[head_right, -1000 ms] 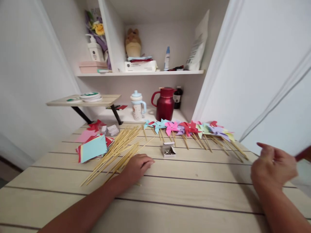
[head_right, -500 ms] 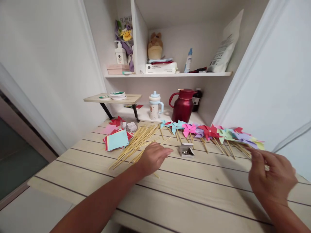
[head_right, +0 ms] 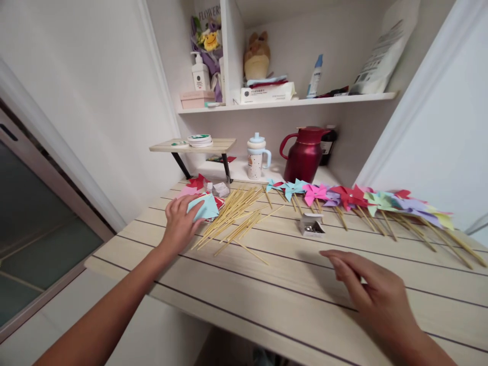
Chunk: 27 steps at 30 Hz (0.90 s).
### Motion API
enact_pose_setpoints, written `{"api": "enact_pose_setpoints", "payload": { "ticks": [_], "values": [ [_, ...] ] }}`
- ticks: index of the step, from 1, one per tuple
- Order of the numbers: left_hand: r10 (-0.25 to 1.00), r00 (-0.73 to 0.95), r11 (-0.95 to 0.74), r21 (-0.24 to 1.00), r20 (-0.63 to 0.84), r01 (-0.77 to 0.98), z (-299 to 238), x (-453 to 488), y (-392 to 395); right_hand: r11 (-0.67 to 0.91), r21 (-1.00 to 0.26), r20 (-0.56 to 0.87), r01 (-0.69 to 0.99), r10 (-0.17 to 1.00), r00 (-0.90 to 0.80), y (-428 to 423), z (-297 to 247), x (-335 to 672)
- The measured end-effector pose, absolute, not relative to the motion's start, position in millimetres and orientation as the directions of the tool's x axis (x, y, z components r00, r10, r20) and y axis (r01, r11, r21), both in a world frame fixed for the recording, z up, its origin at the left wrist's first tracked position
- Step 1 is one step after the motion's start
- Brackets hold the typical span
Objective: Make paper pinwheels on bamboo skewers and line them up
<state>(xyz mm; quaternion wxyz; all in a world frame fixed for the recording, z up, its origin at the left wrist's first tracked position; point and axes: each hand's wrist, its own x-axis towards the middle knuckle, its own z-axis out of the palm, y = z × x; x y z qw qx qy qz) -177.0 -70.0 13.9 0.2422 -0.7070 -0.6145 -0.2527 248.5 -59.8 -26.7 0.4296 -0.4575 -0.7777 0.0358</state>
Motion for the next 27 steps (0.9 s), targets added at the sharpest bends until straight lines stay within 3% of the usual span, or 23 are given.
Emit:
{"api": "enact_pose_setpoints", "payload": {
  "ticks": [5, 11, 20, 27],
  "values": [
    [0.813, 0.072, -0.057, -0.044, 0.578, 0.997, 9.3, -184.4, -64.8, 0.790, -0.399, 0.654, 0.466, 0.601, -0.459, -45.1, 6.8, 187.5],
    [0.880, 0.054, -0.100, 0.071, 0.473, 0.992, 0.8, -181.0, -55.5, 0.815, -0.386, 0.531, 0.431, 0.579, -0.619, -6.0, 19.3, 144.9],
    [0.860, -0.049, -0.051, 0.181, 0.507, 0.982, -4.3, -188.1, -53.9, 0.739, -0.450, 0.465, 0.501, 0.673, -0.575, 26.4, -18.5, 155.1],
    [0.754, -0.204, 0.028, 0.280, 0.624, 0.960, -8.3, -190.2, -49.1, 0.592, -0.608, 0.362, 0.529, 0.800, -0.479, 24.5, -20.3, 172.0]
  ]
}}
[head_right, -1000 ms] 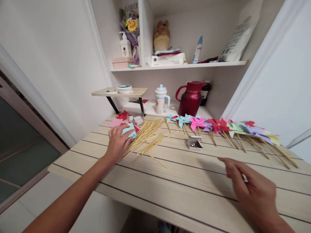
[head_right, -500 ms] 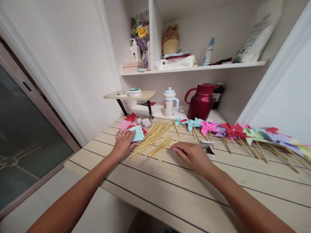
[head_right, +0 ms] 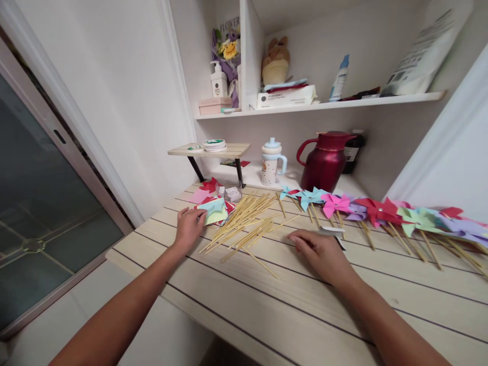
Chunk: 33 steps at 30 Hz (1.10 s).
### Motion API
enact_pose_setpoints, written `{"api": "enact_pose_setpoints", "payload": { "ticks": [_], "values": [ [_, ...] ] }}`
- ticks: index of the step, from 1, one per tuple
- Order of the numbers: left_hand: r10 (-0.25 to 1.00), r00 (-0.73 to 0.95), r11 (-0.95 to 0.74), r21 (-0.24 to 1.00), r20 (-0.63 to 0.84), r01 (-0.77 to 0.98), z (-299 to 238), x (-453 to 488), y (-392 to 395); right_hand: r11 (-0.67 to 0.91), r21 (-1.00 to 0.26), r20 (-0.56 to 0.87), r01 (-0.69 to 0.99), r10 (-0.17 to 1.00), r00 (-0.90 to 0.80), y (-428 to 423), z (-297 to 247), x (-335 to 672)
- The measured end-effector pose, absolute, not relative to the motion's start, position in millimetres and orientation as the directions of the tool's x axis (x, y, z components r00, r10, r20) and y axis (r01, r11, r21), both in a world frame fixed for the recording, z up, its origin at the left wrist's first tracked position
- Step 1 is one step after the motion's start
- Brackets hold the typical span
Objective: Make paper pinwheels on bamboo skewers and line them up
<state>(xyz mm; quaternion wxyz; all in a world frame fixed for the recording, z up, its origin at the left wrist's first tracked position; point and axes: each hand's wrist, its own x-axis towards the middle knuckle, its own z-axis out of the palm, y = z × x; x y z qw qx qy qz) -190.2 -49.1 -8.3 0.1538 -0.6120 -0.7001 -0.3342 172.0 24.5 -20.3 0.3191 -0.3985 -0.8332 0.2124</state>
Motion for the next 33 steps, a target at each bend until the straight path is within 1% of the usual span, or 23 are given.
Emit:
{"api": "enact_pose_setpoints", "payload": {
  "ticks": [3, 5, 7, 10, 12, 15, 18, 20, 21, 23, 24, 26, 29, 33],
  "values": [
    [0.656, -0.242, 0.039, 0.288, 0.715, 0.957, -2.6, -192.9, -48.6, 0.534, -0.679, 0.355, 0.503, 0.839, -0.411, 24.0, -18.6, 170.1],
    [0.570, -0.259, 0.040, 0.288, 0.780, 0.957, 4.5, -194.5, -47.8, 0.479, -0.751, 0.339, 0.454, 0.870, -0.358, 23.7, -17.6, 167.9],
    [0.481, -0.266, 0.033, 0.286, 0.835, 0.958, 14.0, -192.7, -46.8, 0.403, -0.841, 0.302, 0.361, 0.903, -0.305, 22.2, -15.6, 165.6],
    [0.386, -0.240, -0.013, 0.265, 0.891, 0.964, 30.7, -175.5, -46.3, 0.261, -0.953, 0.215, 0.157, 0.942, -0.257, 16.0, -10.0, 161.5],
    [0.366, -0.167, -0.094, 0.214, 0.916, 0.972, 40.1, -152.2, -47.5, 0.147, -0.989, 0.140, 0.005, 0.949, -0.283, 9.9, -5.2, 157.8],
    [0.286, 0.102, -0.339, 0.001, 0.953, 0.941, 44.9, -108.2, -50.0, -0.084, -0.978, 0.003, -0.190, 0.908, -0.418, 1.1, 1.6, 151.0],
    [0.318, 0.287, -0.487, -0.104, 0.904, 0.867, 35.1, -71.7, -49.1, -0.266, -0.915, -0.093, -0.304, 0.871, -0.482, -3.8, 7.2, 145.4],
    [0.431, 0.432, -0.582, -0.121, 0.793, 0.804, 23.5, -58.4, -45.0, -0.296, -0.885, -0.111, -0.360, 0.884, -0.453, -4.2, 10.1, 144.5],
    [0.477, 0.471, -0.621, -0.096, 0.742, 0.778, 17.6, -55.2, -42.1, -0.296, -0.878, -0.107, -0.377, 0.887, -0.449, -3.7, 11.3, 145.1],
    [0.568, 0.475, -0.650, 0.013, 0.672, 0.760, 7.7, -54.8, -35.9, -0.282, -0.884, -0.106, -0.373, 0.897, -0.429, -1.7, 12.4, 148.0],
    [0.591, 0.463, -0.655, 0.059, 0.660, 0.753, 4.2, -56.5, -33.2, -0.271, -0.893, -0.106, -0.359, 0.903, -0.417, -0.5, 12.2, 149.8],
    [0.600, 0.440, -0.666, 0.113, 0.667, 0.737, 0.3, -61.4, -29.5, -0.249, -0.911, -0.111, -0.327, 0.915, -0.389, 1.5, 10.3, 153.0],
    [0.575, 0.410, -0.676, 0.128, 0.708, 0.726, -0.5, -65.7, -28.9, -0.229, -0.924, -0.117, -0.307, 0.932, -0.343, 3.0, 5.5, 154.4],
    [0.541, 0.464, -0.721, 0.103, 0.702, 0.685, -0.6, -60.9, -33.5, -0.180, -0.937, -0.099, -0.298, 0.958, -0.268, 4.8, -0.2, 153.3]
  ]
}}
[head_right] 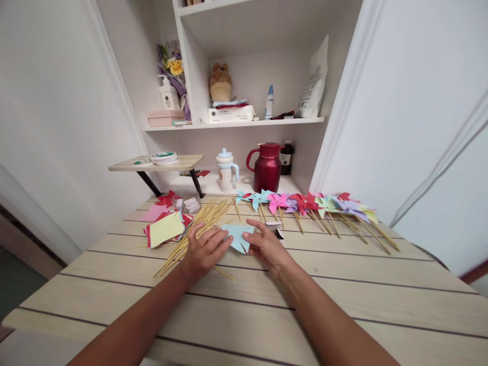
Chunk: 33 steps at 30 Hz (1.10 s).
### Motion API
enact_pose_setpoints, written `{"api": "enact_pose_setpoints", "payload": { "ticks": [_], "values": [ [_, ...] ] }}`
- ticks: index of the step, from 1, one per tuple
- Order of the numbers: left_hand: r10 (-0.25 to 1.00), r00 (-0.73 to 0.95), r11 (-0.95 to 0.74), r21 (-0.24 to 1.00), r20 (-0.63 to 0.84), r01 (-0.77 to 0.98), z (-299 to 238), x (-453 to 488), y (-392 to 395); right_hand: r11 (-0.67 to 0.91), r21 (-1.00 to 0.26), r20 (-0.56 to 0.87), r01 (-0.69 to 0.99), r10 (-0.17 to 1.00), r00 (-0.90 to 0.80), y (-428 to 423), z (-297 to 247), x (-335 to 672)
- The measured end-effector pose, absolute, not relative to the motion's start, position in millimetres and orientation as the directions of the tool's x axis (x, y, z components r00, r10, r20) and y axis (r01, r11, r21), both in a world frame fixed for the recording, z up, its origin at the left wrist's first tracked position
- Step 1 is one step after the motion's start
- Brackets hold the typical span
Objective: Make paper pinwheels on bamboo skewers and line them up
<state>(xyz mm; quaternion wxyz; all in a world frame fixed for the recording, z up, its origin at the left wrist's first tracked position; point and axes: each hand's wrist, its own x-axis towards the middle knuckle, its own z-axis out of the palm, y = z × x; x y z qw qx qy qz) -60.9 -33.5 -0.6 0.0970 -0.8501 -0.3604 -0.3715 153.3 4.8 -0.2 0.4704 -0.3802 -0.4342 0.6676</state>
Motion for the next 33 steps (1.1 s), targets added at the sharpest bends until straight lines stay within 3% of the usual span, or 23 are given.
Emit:
{"api": "enact_pose_setpoints", "payload": {
  "ticks": [3, 6, 10, 12, 14, 16, 19, 22, 25, 27, 33],
  "values": [
    [0.498, 0.486, -0.709, 0.014, 0.718, 0.705, -2.1, -54.8, -36.2, -0.113, -0.949, -0.061, -0.294, 0.982, -0.180, 8.5, -3.1, 154.1],
    [0.454, 0.342, -0.626, 0.022, 0.823, 0.779, -2.5, -51.4, -37.6, -0.039, -0.956, -0.009, -0.290, 0.995, -0.103, 12.6, -3.3, 156.9],
    [0.488, -0.124, -0.560, 0.419, 0.864, 0.715, 2.0, -54.8, -38.9, 0.063, -0.965, 0.072, -0.255, 0.997, -0.027, 14.3, 2.5, 161.9],
    [0.569, -0.309, -0.536, 0.628, 0.762, 0.564, 7.4, -58.3, -37.4, 0.108, -0.968, 0.114, -0.225, 0.993, -0.011, 13.5, 6.6, 164.2],
    [0.676, -0.384, -0.498, 0.774, 0.629, 0.391, 16.0, -60.6, -32.6, 0.145, -0.969, 0.149, -0.201, 0.989, -0.004, 12.4, 10.4, 165.9],
    [0.799, -0.360, -0.433, 0.876, 0.482, 0.212, 27.3, -59.7, -23.8, 0.192, -0.965, 0.194, -0.176, 0.981, 0.007, 11.4, 13.6, 167.0],
    [0.945, -0.191, -0.289, 0.950, 0.264, -0.117, 41.8, -52.3, -7.0, 0.303, -0.947, 0.301, -0.106, 0.953, 0.036, 9.7, 18.1, 168.0],
    [0.994, -0.062, -0.110, 0.934, 0.094, -0.340, 40.8, -43.0, 5.5, 0.369, -0.927, 0.368, -0.071, 0.929, 0.030, 7.9, 22.2, 169.3],
    [0.998, 0.010, 0.063, 0.899, -0.065, -0.433, 24.6, -39.6, 9.2, 0.398, -0.917, 0.399, -0.012, 0.917, 0.002, 8.0, 23.2, 171.9],
    [0.992, 0.097, 0.112, 0.888, -0.077, -0.447, 13.4, -41.2, 8.3, 0.422, -0.904, 0.421, 0.067, 0.907, -0.022, 9.7, 21.3, 173.9],
    [0.962, 0.262, 0.035, 0.913, 0.079, -0.406, 6.8, -42.6, 0.0, 0.463, -0.841, 0.454, 0.278, 0.885, -0.101, 11.6, 17.1, 174.8]
  ]
}}
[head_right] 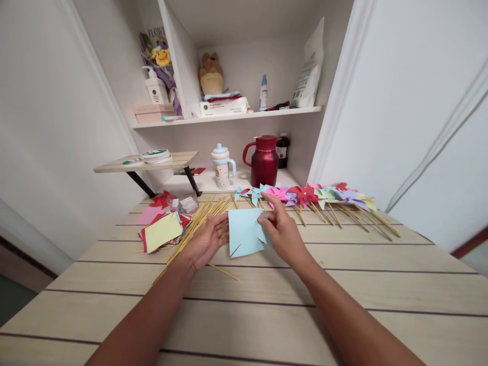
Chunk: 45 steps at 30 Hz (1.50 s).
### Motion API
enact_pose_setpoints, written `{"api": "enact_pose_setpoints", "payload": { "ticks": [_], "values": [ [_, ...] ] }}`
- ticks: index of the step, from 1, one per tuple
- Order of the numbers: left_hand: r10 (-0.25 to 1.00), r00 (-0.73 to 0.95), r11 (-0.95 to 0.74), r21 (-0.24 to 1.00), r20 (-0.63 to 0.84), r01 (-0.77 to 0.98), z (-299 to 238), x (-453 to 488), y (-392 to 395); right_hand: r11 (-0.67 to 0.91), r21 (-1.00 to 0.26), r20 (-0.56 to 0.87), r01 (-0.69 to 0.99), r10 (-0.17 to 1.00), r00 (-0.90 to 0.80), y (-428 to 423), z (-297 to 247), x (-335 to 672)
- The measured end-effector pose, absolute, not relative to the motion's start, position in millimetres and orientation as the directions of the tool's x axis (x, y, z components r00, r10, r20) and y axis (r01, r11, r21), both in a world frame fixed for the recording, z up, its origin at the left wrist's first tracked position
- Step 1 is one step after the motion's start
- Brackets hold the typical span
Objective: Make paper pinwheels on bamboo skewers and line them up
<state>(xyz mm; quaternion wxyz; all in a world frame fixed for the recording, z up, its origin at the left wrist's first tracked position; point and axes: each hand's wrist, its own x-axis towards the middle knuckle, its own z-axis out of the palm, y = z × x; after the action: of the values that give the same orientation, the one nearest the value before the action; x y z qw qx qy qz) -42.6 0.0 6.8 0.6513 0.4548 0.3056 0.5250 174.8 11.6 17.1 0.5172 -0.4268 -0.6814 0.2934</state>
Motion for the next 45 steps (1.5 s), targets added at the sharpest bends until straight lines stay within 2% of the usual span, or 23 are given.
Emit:
{"api": "enact_pose_setpoints", "payload": {
  "ticks": [4, 9, 12, 20, 23, 28, 34, 39, 45],
  "values": [
    [0.919, 0.373, 0.019, 0.934, 0.124, -0.357, 9.3, -33.3, -8.2, 0.492, -0.740, 0.495, 0.458, 0.860, -0.124, 8.7, 21.0, 173.6],
    [0.963, 0.248, -0.002, 0.923, 0.105, -0.385, 8.0, -26.3, -10.9, 0.506, -0.646, 0.512, 0.572, 0.843, -0.168, 11.2, 21.1, 175.5],
    [0.984, 0.163, -0.005, 0.924, 0.073, -0.383, 6.9, -27.2, -9.5, 0.514, -0.655, 0.491, 0.554, 0.847, -0.206, 10.7, 20.7, 175.3],
    [0.990, 0.140, 0.073, 0.936, -0.026, -0.344, 1.6, -18.3, -14.0, 0.530, -0.709, 0.481, 0.464, 0.846, -0.231, 0.5, 26.1, 168.2],
    [0.994, 0.090, 0.084, 0.934, -0.056, -0.348, -3.6, -13.3, -14.2, 0.504, -0.768, 0.466, 0.395, 0.863, -0.195, 3.2, 22.7, 168.6],
    [0.999, -0.041, 0.014, 0.893, -0.036, -0.449, -7.0, -13.7, -9.5, 0.443, -0.862, 0.441, 0.248, 0.895, -0.067, 9.3, 17.1, 173.1],
    [0.987, -0.161, -0.064, 0.857, -0.022, -0.511, -7.0, -17.5, -3.8, 0.514, -0.749, 0.548, 0.418, 0.835, -0.045, 2.7, 18.1, 175.6],
    [0.982, -0.185, -0.075, 0.837, -0.031, -0.542, -10.3, -13.4, -3.3, 0.603, -0.659, 0.642, 0.450, 0.762, -0.081, -3.8, 13.9, 174.1],
    [0.975, -0.199, -0.025, 0.831, -0.103, -0.556, -20.5, -10.2, -1.7, 0.634, -0.612, 0.673, 0.472, 0.732, -0.110, -7.0, 12.1, 172.2]
  ]
}}
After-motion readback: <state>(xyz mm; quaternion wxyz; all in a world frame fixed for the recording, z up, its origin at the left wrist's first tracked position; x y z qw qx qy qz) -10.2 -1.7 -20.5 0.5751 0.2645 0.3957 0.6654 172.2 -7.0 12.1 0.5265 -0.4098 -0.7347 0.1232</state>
